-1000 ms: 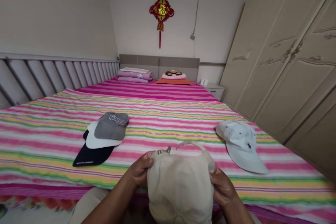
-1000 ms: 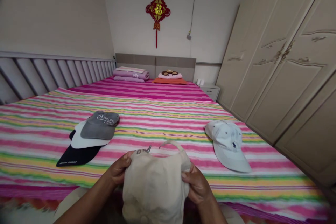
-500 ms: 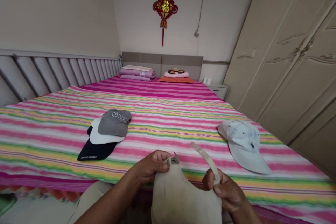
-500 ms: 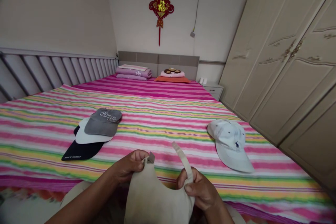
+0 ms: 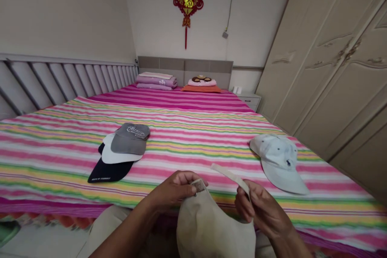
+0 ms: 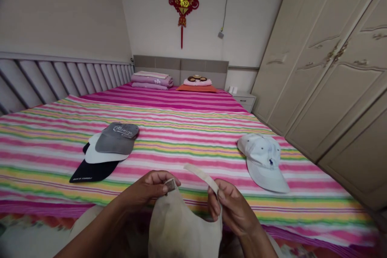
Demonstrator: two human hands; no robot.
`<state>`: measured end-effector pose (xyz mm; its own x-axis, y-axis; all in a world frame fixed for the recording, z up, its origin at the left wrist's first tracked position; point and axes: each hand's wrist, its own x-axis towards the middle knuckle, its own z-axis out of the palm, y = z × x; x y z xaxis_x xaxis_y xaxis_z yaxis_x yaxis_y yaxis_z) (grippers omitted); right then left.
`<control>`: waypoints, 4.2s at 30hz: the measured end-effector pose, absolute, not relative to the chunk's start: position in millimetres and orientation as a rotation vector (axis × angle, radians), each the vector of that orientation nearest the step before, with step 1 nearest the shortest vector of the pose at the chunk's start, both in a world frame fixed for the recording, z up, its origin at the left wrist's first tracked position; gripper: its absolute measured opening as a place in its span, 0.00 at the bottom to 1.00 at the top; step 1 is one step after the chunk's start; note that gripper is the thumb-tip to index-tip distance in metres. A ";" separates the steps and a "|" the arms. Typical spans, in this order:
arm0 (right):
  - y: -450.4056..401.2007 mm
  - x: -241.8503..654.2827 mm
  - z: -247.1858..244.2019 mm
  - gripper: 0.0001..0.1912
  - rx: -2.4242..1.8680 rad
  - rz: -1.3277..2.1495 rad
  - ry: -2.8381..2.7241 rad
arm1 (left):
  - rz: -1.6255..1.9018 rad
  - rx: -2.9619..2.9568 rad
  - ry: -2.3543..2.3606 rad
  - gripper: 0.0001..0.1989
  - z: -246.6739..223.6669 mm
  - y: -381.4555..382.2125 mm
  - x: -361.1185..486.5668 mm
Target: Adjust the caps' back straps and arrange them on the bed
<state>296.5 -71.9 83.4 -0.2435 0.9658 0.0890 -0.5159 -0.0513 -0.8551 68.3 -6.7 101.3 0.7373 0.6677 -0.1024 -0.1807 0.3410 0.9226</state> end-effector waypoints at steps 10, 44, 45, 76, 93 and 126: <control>-73.0 296.1 124.0 0.13 -1.010 1.395 -1.407 | 0.576 1.155 0.472 0.16 98.2 -6.2 67.1; -63.0 271.9 130.7 0.13 -1.269 1.457 -1.443 | 0.731 0.991 0.532 0.10 91.8 -17.0 83.9; -63.2 272.0 131.7 0.13 -1.287 1.449 -1.458 | 0.729 1.000 0.545 0.10 92.1 -17.3 83.9; -69.0 265.3 139.7 0.11 -1.354 1.227 -1.540 | 0.774 1.179 0.463 0.13 98.7 -24.9 85.8; -68.8 264.5 129.6 0.13 -1.357 1.295 -1.361 | 0.959 1.315 0.520 0.14 83.7 -27.2 92.2; -67.3 259.5 117.2 0.15 -1.189 1.444 -1.303 | 1.012 1.296 0.572 0.12 76.5 -29.9 97.5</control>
